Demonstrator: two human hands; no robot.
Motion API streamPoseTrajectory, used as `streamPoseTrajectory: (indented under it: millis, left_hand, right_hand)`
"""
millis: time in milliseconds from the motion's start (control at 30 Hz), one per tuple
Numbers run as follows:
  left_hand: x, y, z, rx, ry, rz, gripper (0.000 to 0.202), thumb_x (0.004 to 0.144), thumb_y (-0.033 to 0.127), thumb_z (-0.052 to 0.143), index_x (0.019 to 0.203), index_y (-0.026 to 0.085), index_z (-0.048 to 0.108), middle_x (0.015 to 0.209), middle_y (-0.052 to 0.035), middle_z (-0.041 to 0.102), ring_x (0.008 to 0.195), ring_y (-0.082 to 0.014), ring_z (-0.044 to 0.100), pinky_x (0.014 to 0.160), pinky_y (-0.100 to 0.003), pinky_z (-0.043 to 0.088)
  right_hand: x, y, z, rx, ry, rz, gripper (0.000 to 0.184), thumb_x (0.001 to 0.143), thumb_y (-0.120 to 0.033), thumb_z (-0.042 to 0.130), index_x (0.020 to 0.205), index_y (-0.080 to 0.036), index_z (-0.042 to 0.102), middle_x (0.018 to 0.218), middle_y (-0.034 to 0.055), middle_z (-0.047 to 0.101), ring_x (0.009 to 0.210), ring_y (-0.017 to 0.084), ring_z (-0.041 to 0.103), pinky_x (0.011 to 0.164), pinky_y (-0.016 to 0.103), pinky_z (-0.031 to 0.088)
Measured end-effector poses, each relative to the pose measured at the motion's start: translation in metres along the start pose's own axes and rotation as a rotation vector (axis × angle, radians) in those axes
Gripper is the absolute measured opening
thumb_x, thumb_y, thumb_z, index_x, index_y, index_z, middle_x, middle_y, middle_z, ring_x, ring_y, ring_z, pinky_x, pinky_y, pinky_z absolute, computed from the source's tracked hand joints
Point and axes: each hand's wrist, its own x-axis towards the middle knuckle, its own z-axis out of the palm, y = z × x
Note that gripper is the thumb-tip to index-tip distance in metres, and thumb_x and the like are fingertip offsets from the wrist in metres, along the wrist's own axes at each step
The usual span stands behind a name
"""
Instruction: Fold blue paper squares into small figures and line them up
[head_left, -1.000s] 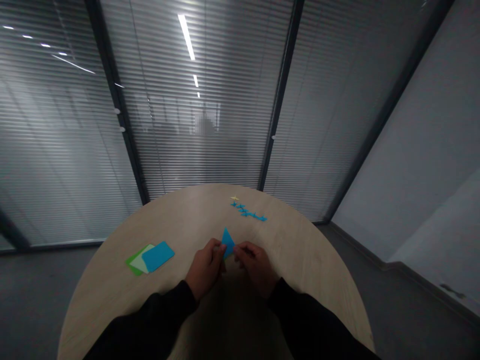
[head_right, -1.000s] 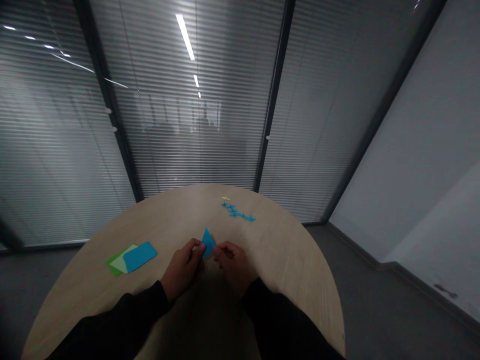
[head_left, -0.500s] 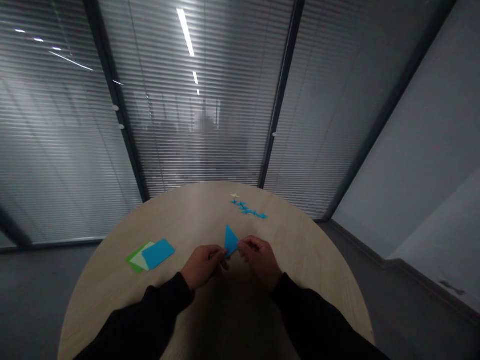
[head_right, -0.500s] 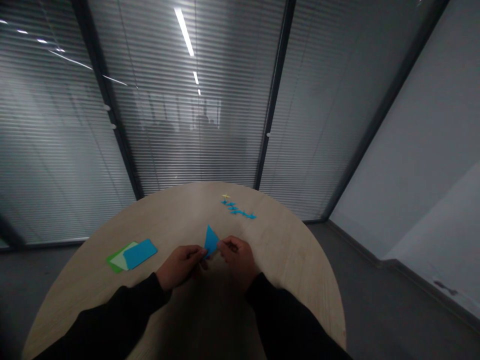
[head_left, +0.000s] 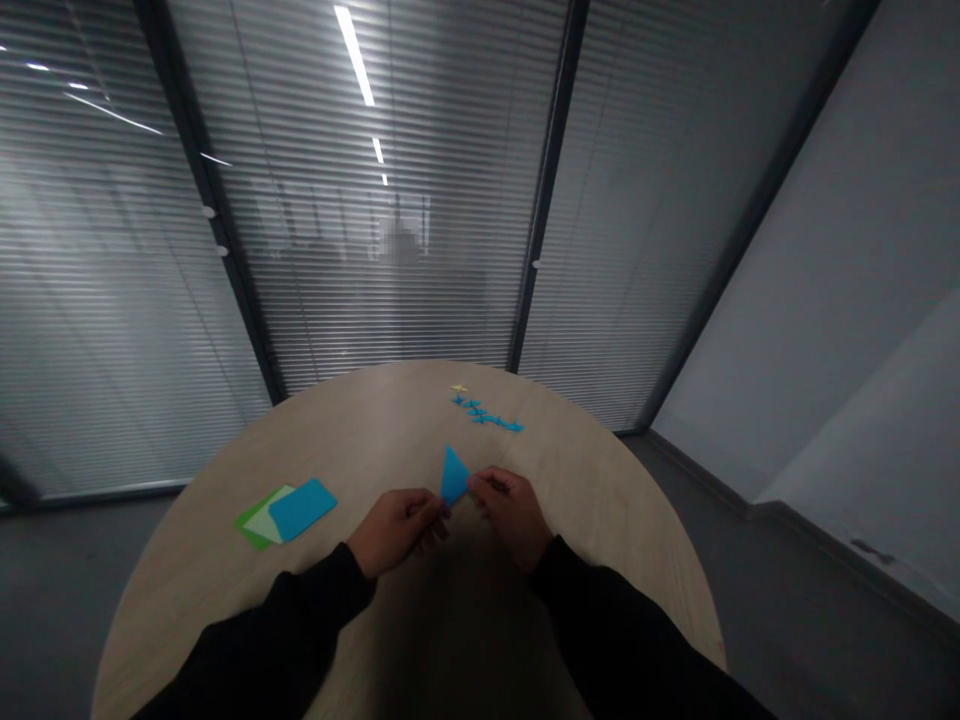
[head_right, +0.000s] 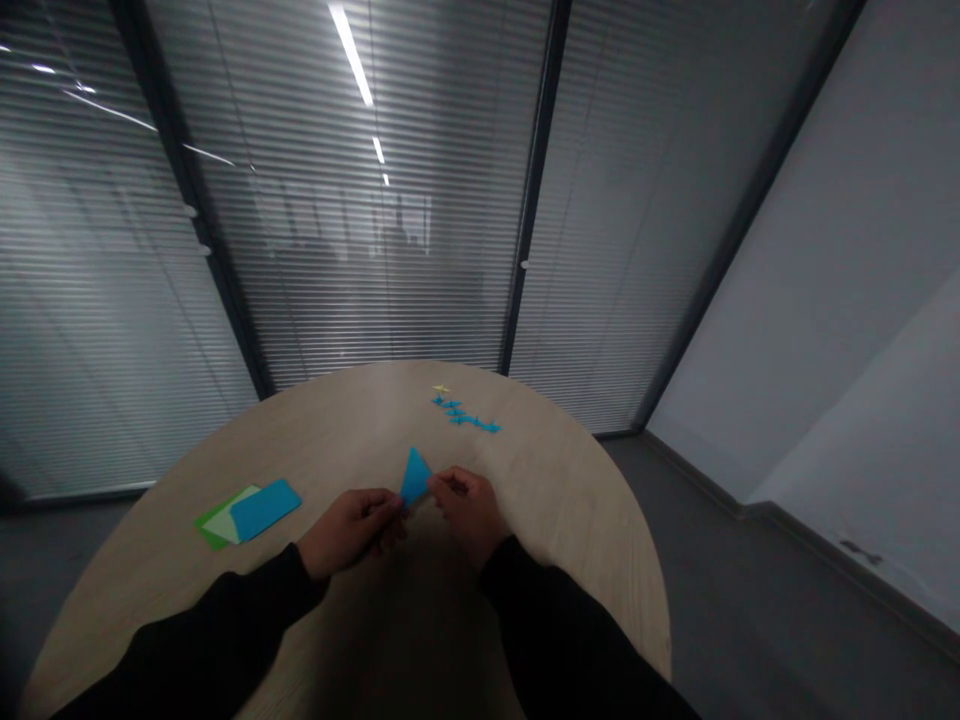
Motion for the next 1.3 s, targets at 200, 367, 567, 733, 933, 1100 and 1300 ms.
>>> streamPoseTrajectory:
  millis: [200, 367, 567, 733, 933, 1100, 1300]
  left_hand:
    - [0.001, -0.003, -0.001, 0.079, 0.007, 0.041, 0.043, 0.093, 0.053, 0.044, 0.082, 0.016, 0.064, 0.065, -0.0044, 0.069, 0.049, -0.0135, 0.057, 0.048, -0.025, 0.043]
    - [-0.001, 0.0, 0.001, 0.112, 0.047, 0.06, 0.048, 0.095, 0.056, 0.039, 0.086, 0.016, 0.064, 0.064, -0.0023, 0.066, 0.044, -0.012, 0.052, 0.044, -0.024, 0.039]
    - [0.002, 0.006, 0.011, 0.049, 0.322, 0.131, 0.043, 0.098, 0.054, 0.036, 0.099, 0.019, 0.06, 0.073, -0.0013, 0.064, 0.056, -0.0154, 0.057, 0.054, -0.027, 0.043]
    - [0.009, 0.011, 0.016, 0.243, 0.61, 0.219, 0.039, 0.102, 0.047, 0.03, 0.077, 0.022, 0.048, 0.064, 0.0031, 0.049, 0.06, -0.0158, 0.049, 0.058, -0.029, 0.032]
    - [0.01, 0.012, 0.012, 0.321, 0.638, 0.237, 0.038, 0.101, 0.047, 0.031, 0.075, 0.023, 0.047, 0.063, 0.0033, 0.049, 0.059, -0.0163, 0.048, 0.059, -0.029, 0.03]
    - [0.012, 0.008, 0.009, 0.323, 0.635, 0.257, 0.036, 0.1, 0.044, 0.034, 0.082, 0.021, 0.055, 0.069, 0.0007, 0.057, 0.063, -0.0176, 0.054, 0.061, -0.029, 0.034]
    - [0.011, 0.005, 0.008, 0.331, 0.604, 0.266, 0.037, 0.1, 0.044, 0.037, 0.083, 0.02, 0.059, 0.065, 0.001, 0.057, 0.061, -0.0179, 0.055, 0.06, -0.029, 0.034]
  right_hand:
    - [-0.002, -0.002, -0.002, 0.046, -0.027, 0.01, 0.026, 0.077, -0.042, 0.069, 0.07, -0.017, 0.066, 0.059, -0.003, 0.051, 0.056, 0.012, 0.046, 0.054, 0.025, 0.037]
    - [-0.001, -0.001, -0.002, 0.045, -0.014, 0.0, 0.028, 0.078, -0.045, 0.069, 0.073, -0.018, 0.066, 0.06, -0.0033, 0.051, 0.055, 0.012, 0.045, 0.053, 0.025, 0.037]
    - [-0.006, -0.006, 0.005, -0.033, -0.047, -0.052, 0.03, 0.081, -0.047, 0.066, 0.071, -0.019, 0.064, 0.057, -0.003, 0.051, 0.054, 0.013, 0.046, 0.052, 0.026, 0.036]
    - [-0.017, -0.008, 0.021, -0.123, -0.035, -0.114, 0.03, 0.085, -0.047, 0.064, 0.074, -0.02, 0.067, 0.061, -0.0006, 0.057, 0.058, 0.016, 0.052, 0.055, 0.027, 0.039]
    - [-0.022, -0.008, 0.03, -0.16, -0.007, -0.16, 0.03, 0.086, -0.047, 0.063, 0.076, -0.02, 0.069, 0.063, 0.0009, 0.06, 0.059, 0.016, 0.053, 0.056, 0.028, 0.04]
    - [-0.022, -0.011, 0.029, -0.161, -0.019, -0.157, 0.029, 0.086, -0.045, 0.063, 0.075, -0.019, 0.069, 0.065, 0.0014, 0.061, 0.06, 0.016, 0.053, 0.057, 0.028, 0.039]
    - [-0.023, -0.012, 0.027, -0.155, -0.053, -0.122, 0.029, 0.085, -0.046, 0.063, 0.074, -0.019, 0.067, 0.062, 0.0003, 0.057, 0.059, 0.016, 0.051, 0.055, 0.028, 0.038]
